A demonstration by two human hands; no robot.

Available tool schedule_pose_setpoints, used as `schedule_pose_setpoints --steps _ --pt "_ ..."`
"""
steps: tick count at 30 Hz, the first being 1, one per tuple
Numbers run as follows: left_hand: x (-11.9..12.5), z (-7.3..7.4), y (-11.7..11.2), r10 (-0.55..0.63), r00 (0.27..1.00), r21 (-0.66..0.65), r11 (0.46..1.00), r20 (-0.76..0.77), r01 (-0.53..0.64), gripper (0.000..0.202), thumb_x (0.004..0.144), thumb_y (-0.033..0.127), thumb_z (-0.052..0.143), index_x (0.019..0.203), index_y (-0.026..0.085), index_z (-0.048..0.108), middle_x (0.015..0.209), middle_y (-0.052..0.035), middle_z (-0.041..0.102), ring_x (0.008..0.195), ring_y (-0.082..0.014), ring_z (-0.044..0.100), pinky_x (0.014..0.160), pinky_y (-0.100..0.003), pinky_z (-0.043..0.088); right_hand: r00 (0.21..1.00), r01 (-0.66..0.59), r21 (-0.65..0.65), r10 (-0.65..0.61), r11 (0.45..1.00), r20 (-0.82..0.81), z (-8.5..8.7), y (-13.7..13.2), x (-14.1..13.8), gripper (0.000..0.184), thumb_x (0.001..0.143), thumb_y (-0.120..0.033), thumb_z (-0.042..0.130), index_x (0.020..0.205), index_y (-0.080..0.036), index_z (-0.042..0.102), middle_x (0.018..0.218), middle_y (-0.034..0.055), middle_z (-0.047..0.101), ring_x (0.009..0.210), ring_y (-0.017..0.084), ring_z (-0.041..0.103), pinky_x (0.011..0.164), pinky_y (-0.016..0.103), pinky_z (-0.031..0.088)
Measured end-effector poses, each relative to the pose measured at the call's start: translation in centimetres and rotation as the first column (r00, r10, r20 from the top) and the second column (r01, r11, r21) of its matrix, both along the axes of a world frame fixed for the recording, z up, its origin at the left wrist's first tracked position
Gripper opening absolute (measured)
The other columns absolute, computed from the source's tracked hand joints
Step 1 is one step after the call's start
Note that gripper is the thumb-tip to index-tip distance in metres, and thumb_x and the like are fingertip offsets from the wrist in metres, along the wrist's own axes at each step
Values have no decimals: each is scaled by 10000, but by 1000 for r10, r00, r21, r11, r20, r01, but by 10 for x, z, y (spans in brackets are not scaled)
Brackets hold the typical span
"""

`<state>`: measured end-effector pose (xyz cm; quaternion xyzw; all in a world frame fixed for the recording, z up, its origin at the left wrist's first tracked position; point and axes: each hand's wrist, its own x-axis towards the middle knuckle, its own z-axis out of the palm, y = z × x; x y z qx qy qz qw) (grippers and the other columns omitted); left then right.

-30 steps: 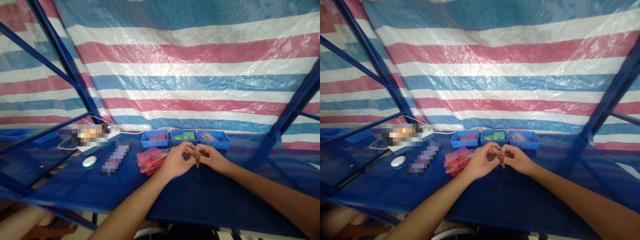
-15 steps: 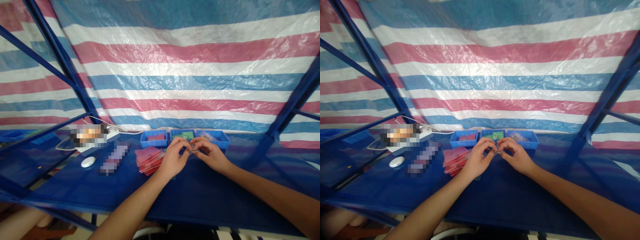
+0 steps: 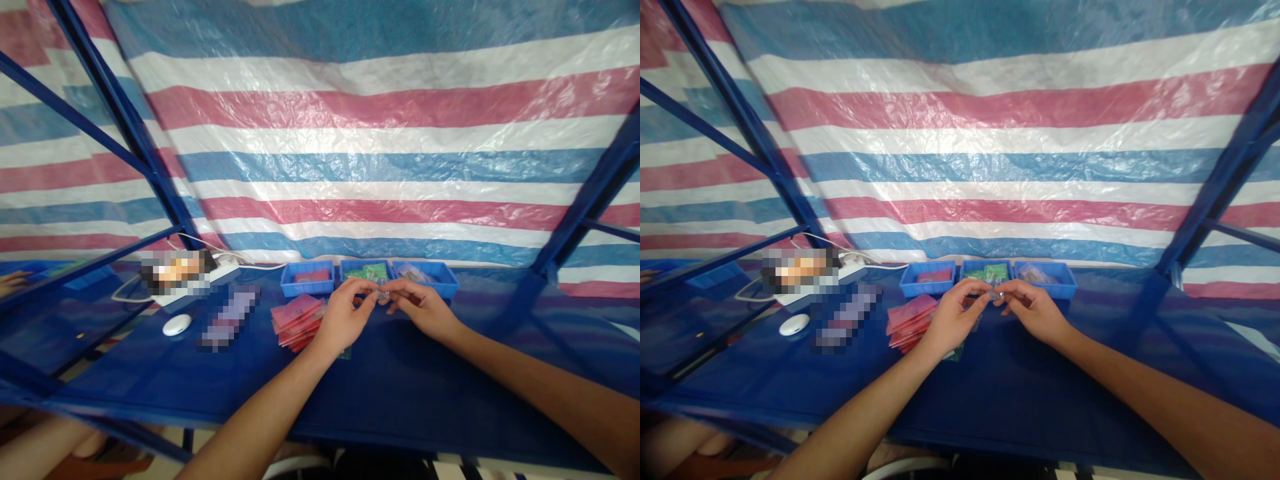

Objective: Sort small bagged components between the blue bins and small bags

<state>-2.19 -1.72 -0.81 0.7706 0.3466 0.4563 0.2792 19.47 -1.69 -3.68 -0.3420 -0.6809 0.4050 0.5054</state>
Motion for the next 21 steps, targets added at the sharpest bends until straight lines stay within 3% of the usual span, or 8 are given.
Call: schedule_pose_setpoints --steps 7,12,16,21 --pt "5 -14 9 -7 986 -135 990 167 30 262 927 223 689 1162 202 573 1048 -67 741 960 -171 727 869 -306 581 994 68 -101 -76 993 -76 0 4 -1 326 811 -469 835 972 -210 721 866 37 747 686 168 668 691 347 594" --pt "6 -16 9 -68 970 -145 984 233 103 275 934 190 669 1172 202 531 1066 -70 732 1013 -165 724 957 -334 565 982 17 -130 -41 991 -183 -3 7 -4 357 790 -410 868 957 -236 604 921 24 740 716 168 686 607 298 559" --pt "5 -9 5 -90 988 -118 987 128 106 176 954 193 627 1130 195 633 1095 -76 718 1039 -188 707 940 -332 567 986 -20 -130 -2 991 -166 -5 6 -4 419 822 -392 837 1148 -260 610 973 22 707 691 160 673 547 281 524" --pt "2 -2 2 -77 996 -3 997 45 78 139 946 200 639 989 200 771 1143 -92 666 1058 -207 677 925 -331 565 998 61 24 -61 998 3 -3 5 3 181 889 -422 759 972 -262 758 1164 86 631 807 197 654 629 358 594"
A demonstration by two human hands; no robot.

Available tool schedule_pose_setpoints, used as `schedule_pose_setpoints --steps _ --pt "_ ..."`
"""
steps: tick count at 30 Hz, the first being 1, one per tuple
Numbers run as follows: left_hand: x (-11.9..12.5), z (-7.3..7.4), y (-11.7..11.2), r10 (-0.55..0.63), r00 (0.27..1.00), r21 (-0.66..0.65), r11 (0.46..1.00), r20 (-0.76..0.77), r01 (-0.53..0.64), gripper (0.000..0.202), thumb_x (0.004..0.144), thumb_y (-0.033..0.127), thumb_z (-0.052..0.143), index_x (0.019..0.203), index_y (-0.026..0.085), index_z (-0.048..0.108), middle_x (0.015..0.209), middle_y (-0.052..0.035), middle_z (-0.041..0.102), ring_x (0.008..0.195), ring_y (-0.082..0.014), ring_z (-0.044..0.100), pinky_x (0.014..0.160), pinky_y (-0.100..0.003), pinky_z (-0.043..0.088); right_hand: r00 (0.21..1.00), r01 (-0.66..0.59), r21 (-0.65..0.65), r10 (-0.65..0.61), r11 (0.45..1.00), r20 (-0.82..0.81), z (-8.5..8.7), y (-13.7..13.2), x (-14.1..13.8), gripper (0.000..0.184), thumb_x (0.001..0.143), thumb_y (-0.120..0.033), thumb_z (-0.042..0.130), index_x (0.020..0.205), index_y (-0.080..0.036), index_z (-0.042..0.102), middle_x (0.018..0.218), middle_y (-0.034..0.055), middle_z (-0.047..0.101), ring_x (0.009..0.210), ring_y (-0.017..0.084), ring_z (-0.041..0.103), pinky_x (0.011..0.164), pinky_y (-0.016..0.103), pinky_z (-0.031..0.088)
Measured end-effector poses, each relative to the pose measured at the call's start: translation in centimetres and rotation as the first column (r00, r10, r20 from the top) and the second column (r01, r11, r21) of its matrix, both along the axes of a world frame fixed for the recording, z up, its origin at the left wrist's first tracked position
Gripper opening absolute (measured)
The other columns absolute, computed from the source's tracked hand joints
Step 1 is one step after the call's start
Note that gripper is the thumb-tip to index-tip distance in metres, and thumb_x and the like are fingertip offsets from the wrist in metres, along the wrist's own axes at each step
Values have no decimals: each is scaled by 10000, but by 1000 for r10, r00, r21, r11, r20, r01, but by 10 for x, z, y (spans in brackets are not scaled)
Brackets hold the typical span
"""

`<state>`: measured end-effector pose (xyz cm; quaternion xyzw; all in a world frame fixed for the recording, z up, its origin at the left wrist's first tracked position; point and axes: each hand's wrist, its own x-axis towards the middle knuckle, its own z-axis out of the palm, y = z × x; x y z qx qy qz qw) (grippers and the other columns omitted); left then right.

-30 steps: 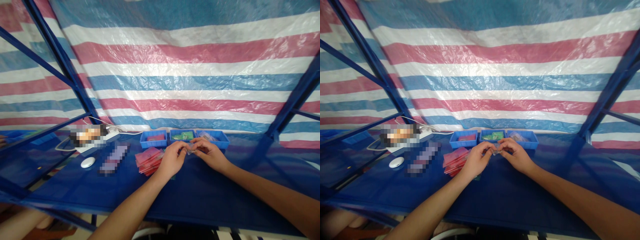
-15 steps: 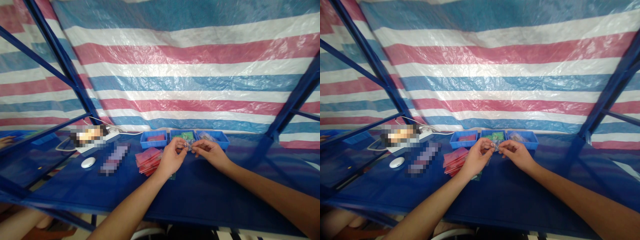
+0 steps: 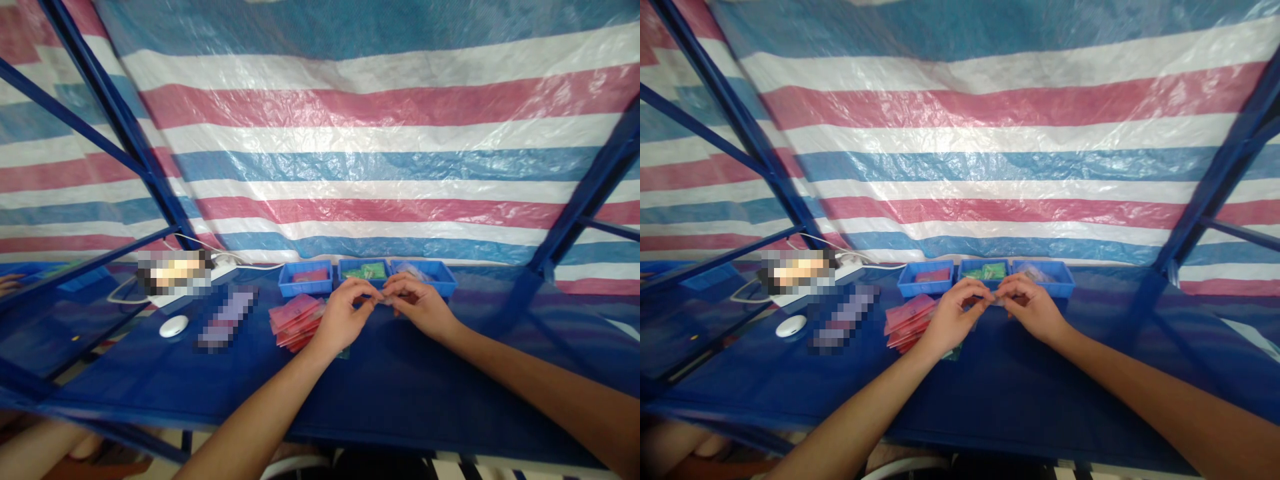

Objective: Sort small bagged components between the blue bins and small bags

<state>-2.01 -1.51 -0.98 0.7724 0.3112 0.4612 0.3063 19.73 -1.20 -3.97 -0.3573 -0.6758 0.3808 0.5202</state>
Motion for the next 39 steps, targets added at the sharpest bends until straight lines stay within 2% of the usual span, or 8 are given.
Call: schedule_pose_setpoints --steps 3,8,12,15,21,26,33,39 --pt "-1 -1 2 23 1000 39 999 -12 -23 196 945 159 616 942 224 802 1212 -87 654 1112 -211 666 948 -335 552 998 41 76 -44 996 45 -1 1 4 156 925 -426 711 946 -291 786 1266 92 602 836 215 648 686 412 619" --pt "-1 -4 3 54 998 36 998 -24 -53 259 977 164 557 1050 238 794 1113 -70 729 1040 -201 689 935 -344 560 998 23 86 -28 996 64 -2 1 4 214 987 -420 603 1057 -303 768 1165 78 645 692 177 636 653 406 608" --pt "0 -3 2 72 997 11 997 11 -72 231 983 209 572 1096 237 771 1252 -86 694 1139 -218 669 874 -313 589 967 156 297 -207 942 149 8 -1 9 244 1004 -351 552 1148 -304 743 1197 113 661 949 283 675 785 477 618" --pt "-1 -2 1 67 997 -7 998 26 -67 218 982 232 587 1128 228 749 1268 -92 673 1131 -212 666 830 -284 594 861 236 533 -429 812 272 17 5 25 299 988 -282 551 1245 -291 703 1261 113 653 1211 322 616 1076 535 500" --pt "-1 -2 1 88 996 -29 996 11 -88 204 991 267 585 1125 210 728 1177 -81 675 989 -176 672 780 -259 574 587 323 696 -712 642 385 23 31 69 264 1000 -298 513 1157 -209 705 1172 142 686 1139 327 634 1025 493 500" --pt "0 -1 -1 41 999 -54 998 -21 -42 186 977 296 614 1085 204 735 1083 -75 693 943 -178 675 767 -259 566 378 237 712 -738 661 559 20 41 84 315 1024 -399 496 957 -196 726 967 143 730 943 320 664 892 454 494" --pt "-3 15 -11 4 1000 -7 1000 20 -4 234 1001 369 592 1094 196 720 1085 -90 690 937 -181 679 785 -268 563 511 216 685 -678 696 528 22 34 73 337 1046 -401 456 973 -214 726 996 142 730 954 309 658 901 450 499" --pt "-8 33 -26 -113 960 227 958 -256 173 223 1011 321 563 1102 202 729 994 -83 718 871 -183 677 834 -294 538 738 -26 600 -389 800 551 27 13 44 185 998 -323 561 991 -273 739 1019 106 728 1036 321 626 985 535 489"
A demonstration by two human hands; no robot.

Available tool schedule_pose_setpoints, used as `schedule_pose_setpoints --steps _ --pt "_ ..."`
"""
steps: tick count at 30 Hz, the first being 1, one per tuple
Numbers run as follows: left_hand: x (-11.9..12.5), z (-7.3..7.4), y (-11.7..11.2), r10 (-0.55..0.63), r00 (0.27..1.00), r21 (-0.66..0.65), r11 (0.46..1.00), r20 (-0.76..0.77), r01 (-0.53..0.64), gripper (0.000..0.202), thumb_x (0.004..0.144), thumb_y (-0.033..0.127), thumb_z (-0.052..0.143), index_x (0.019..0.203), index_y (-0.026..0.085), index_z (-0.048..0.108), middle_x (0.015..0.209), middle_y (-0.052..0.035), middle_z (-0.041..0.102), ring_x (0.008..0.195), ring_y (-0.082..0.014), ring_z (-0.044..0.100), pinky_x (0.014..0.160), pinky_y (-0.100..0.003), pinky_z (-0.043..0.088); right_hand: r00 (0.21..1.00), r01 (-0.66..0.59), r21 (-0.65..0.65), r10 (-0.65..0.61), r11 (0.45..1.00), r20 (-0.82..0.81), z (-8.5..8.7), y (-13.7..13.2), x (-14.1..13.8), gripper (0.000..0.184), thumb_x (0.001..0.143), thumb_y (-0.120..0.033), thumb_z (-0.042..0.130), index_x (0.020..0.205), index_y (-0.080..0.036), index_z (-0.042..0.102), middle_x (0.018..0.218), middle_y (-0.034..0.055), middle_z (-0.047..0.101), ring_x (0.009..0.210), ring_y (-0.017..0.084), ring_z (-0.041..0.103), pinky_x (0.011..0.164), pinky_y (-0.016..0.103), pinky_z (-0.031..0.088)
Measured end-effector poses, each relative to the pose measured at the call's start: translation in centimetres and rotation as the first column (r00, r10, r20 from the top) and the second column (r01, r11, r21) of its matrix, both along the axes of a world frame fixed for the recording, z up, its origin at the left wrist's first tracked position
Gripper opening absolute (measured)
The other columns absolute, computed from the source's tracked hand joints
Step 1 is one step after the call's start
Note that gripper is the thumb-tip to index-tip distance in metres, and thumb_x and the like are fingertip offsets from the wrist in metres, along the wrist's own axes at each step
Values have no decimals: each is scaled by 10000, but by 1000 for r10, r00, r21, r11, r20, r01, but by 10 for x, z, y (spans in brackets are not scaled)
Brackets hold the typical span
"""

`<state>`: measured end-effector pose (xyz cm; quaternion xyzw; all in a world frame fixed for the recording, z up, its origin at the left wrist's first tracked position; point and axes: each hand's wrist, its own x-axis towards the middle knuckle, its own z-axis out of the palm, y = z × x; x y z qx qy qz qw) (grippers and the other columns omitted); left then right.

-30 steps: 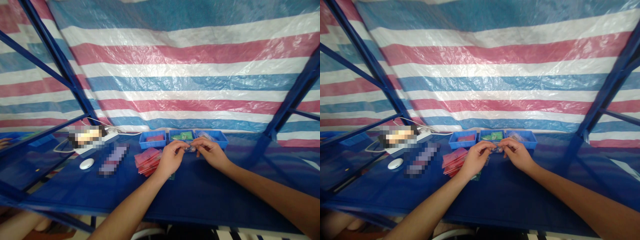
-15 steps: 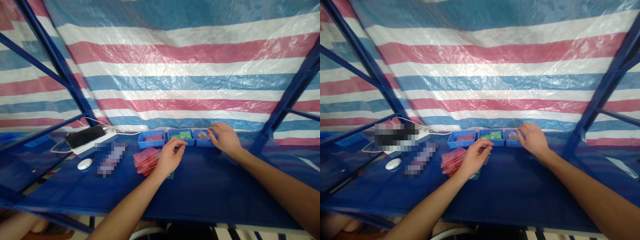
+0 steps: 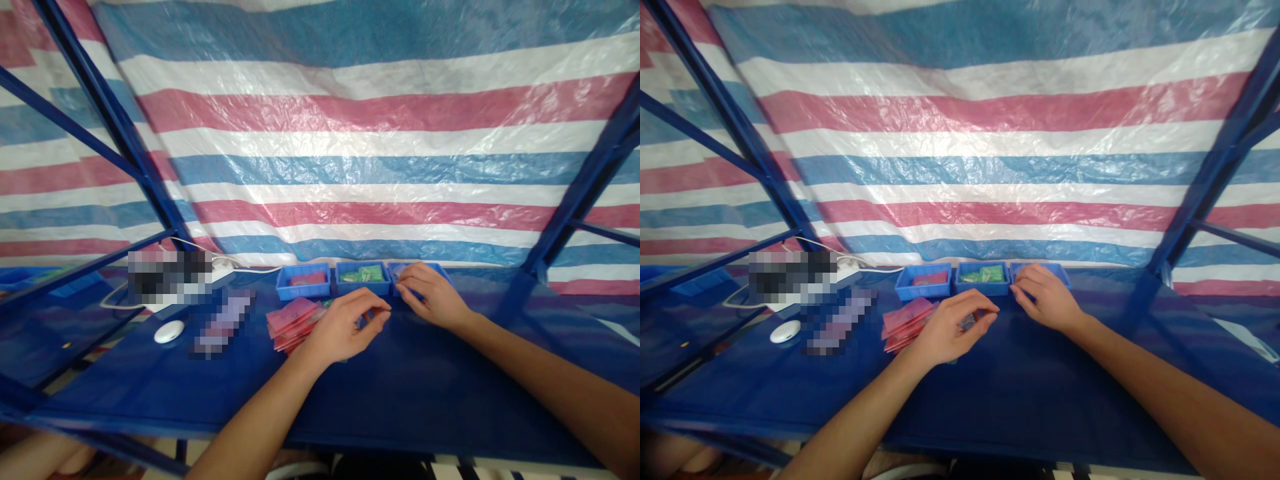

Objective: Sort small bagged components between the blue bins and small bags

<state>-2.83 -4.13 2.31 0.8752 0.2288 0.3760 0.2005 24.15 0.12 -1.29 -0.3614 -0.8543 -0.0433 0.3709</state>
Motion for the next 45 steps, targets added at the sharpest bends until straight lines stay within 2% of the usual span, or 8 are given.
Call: schedule_pose_setpoints --steps 6,11,15,19,26,33,40,45 --pt "-32 14 19 190 964 120 978 -187 -169 223 1007 284 539 1096 240 739 1009 -56 752 897 -202 699 838 -291 510 987 -163 -123 161 979 -23 0 -10 -19 143 979 -299 610 965 -290 752 990 93 723 986 301 628 954 523 504" --pt "-81 15 47 393 842 119 919 -368 -377 170 926 300 610 934 225 763 865 -53 761 791 -211 699 726 -285 486 985 -175 -74 174 982 -18 -1 -7 -18 152 997 -272 589 957 -264 735 961 91 717 947 279 638 925 502 528" --pt "-108 9 58 362 781 -75 885 -508 -459 277 885 463 654 938 205 741 757 -32 752 646 -193 676 604 -279 454 986 -169 -4 169 986 6 -4 -6 -17 133 999 -226 584 955 -235 709 940 90 711 918 260 642 898 476 541" --pt "-114 6 59 332 793 -115 888 -511 -446 273 875 454 652 930 210 759 819 -34 777 692 -198 699 635 -288 478 987 -161 -4 161 987 19 -4 -7 -18 122 992 -210 594 942 -237 701 933 84 713 910 257 652 887 459 543" --pt "-111 11 57 322 794 -98 898 -516 -428 162 821 251 630 760 207 774 748 -13 762 666 -176 689 651 -282 475 988 -155 -13 155 988 16 -5 -5 -17 144 1001 -236 580 950 -245 714 935 83 719 898 257 658 886 460 541" --pt "-89 27 39 382 905 -10 921 -187 -390 182 944 315 580 913 181 699 871 -8 748 737 -139 670 587 -211 451 980 -170 -54 163 984 -111 -6 -13 -23 139 989 -247 606 1079 -258 712 1039 91 718 1000 275 668 945 457 532" --pt "-31 10 13 184 982 111 978 -51 -177 198 1040 299 496 1002 187 654 934 -45 713 846 -154 666 793 -259 512 954 -221 -153 182 963 -238 -7 -29 -36 645 903 -375 752 1476 -271 475 1340 133 614 1125 290 642 993 460 544" --pt "-7 -5 4 99 994 96 991 -42 -94 176 1049 285 488 1064 198 639 994 -70 715 931 -182 684 862 -294 523 941 -299 -166 263 940 -211 -5 -35 -42 211 964 -275 669 1174 -266 653 1027 68 699 924 227 662 853 378 551"
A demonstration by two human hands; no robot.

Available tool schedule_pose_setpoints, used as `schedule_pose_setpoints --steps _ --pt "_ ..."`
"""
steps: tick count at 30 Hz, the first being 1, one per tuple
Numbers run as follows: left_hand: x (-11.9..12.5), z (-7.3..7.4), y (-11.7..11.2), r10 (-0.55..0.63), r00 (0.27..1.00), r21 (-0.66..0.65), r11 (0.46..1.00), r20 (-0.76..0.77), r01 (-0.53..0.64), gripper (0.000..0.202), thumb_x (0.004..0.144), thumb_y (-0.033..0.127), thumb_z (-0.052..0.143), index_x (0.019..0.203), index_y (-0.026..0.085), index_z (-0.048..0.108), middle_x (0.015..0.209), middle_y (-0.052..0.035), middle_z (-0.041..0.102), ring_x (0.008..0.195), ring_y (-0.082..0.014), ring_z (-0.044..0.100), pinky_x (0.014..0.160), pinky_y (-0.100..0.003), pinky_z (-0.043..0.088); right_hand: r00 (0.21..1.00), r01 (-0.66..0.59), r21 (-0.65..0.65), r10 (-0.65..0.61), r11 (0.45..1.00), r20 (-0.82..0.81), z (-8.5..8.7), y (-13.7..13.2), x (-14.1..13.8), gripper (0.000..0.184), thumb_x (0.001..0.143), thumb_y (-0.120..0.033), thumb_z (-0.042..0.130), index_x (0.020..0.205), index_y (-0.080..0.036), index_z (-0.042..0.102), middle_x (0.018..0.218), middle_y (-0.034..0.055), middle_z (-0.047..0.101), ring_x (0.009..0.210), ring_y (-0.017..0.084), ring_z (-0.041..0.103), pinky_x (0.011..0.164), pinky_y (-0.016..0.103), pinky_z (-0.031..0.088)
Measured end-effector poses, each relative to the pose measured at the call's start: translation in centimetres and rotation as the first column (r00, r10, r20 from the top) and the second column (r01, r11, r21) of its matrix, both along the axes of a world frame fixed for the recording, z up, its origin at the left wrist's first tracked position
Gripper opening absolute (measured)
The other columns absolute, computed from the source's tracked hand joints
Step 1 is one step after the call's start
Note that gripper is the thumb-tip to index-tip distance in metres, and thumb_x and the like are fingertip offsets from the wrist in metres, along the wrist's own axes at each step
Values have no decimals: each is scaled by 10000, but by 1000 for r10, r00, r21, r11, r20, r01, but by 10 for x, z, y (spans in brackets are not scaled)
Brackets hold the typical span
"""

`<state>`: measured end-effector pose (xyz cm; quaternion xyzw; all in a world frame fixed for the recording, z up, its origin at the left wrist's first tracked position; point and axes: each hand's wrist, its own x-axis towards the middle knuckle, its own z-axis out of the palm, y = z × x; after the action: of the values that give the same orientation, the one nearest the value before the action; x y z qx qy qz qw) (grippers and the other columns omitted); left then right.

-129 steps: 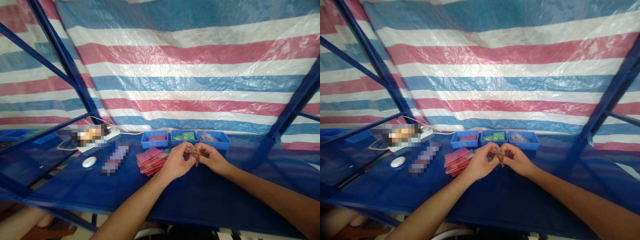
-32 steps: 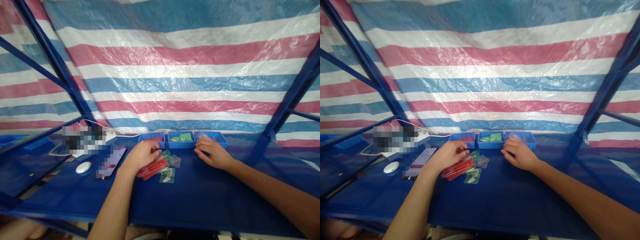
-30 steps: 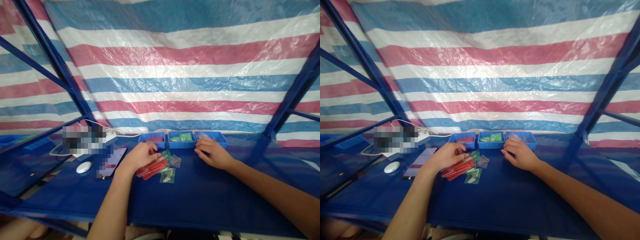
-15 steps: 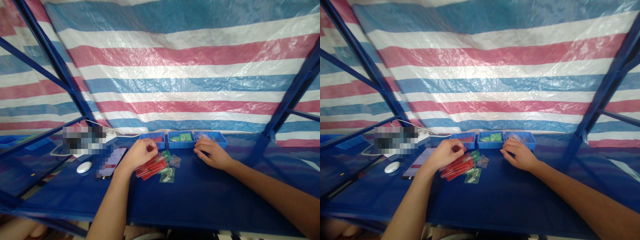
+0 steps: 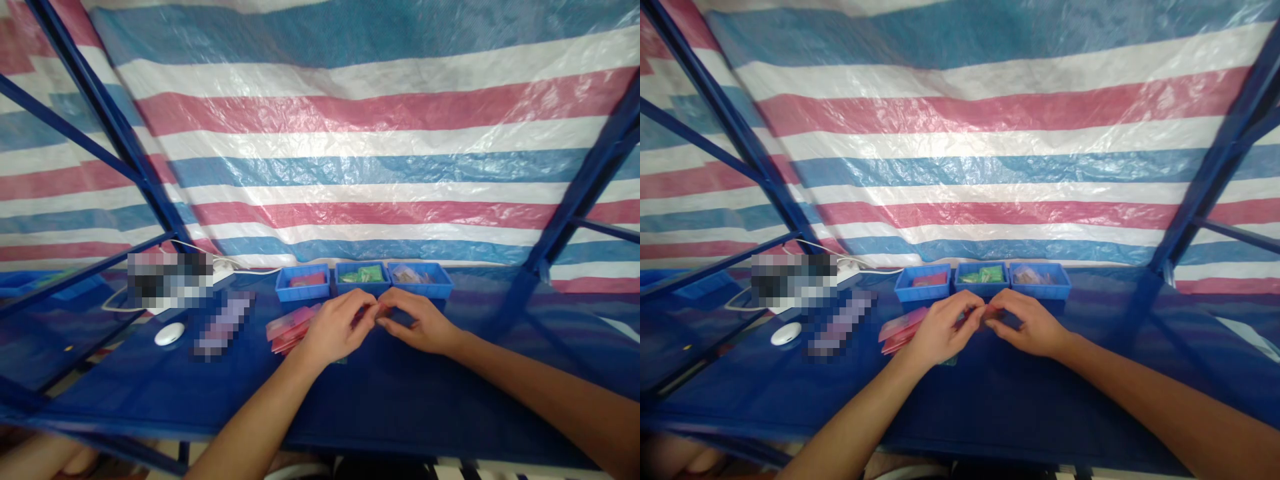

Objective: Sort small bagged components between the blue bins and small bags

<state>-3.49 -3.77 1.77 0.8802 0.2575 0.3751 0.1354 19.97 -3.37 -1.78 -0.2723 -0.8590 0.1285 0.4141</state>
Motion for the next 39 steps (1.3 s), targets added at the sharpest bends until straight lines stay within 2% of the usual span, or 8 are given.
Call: schedule_pose_setpoints --steps 4,7,13,18,21,27,34,39 --pt "0 -6 3 53 996 -58 997 65 -49 212 1025 313 552 1198 211 619 1132 -78 726 1050 -200 695 954 -315 534 995 34 -60 -39 998 -93 0 1 1 66 977 -282 659 1022 -253 698 892 41 686 801 203 642 783 360 531" --pt "-2 -8 9 106 992 -92 991 64 -100 376 955 364 672 1297 226 602 1204 -69 725 1081 -217 700 960 -323 547 976 57 -192 -95 980 -196 -3 3 1 114 983 -344 658 952 -246 706 879 37 694 796 208 654 766 353 535" --pt "-2 -7 15 160 985 -156 977 71 -148 223 993 362 600 1114 206 703 1022 -43 760 880 -182 714 767 -270 559 925 -19 -389 -131 921 -357 -13 12 1 193 962 -431 680 976 -242 714 915 30 702 822 204 671 769 336 561" --pt "-3 -5 15 244 944 -237 953 222 -190 340 962 398 658 1252 219 653 1108 -52 765 976 -214 729 849 -316 575 933 -50 -436 -114 898 -342 -14 14 2 324 878 -479 766 1081 -241 680 1063 63 714 957 242 685 867 386 595" --pt "-2 -2 11 179 955 -290 951 236 -106 434 943 400 690 1332 226 611 1040 -50 779 948 -221 742 894 -346 578 938 -76 -432 -82 899 -336 -10 12 1 457 864 -482 780 1235 -256 640 1146 77 711 1054 259 681 957 422 580" --pt "2 0 6 68 981 -315 949 179 -9 498 930 333 713 1399 246 570 1051 -48 777 955 -205 743 913 -324 570 961 -129 -401 15 907 -276 -6 11 0 244 923 -463 723 922 -223 764 920 51 713 853 211 668 833 361 564" --pt "0 -6 11 238 961 -242 949 139 -200 486 934 356 693 1396 250 585 974 -31 763 821 -191 724 786 -307 592 919 -138 -531 -91 836 -383 -16 22 3 277 829 -470 816 907 -214 745 920 24 730 853 196 682 840 341 570" --pt "2 -8 10 184 970 -222 964 158 -146 458 963 329 652 1407 257 572 1095 -56 774 963 -207 745 781 -288 604 904 -196 -570 -78 798 -420 -15 21 4 329 848 -451 803 1075 -221 740 1012 45 763 908 211 711 903 373 575"
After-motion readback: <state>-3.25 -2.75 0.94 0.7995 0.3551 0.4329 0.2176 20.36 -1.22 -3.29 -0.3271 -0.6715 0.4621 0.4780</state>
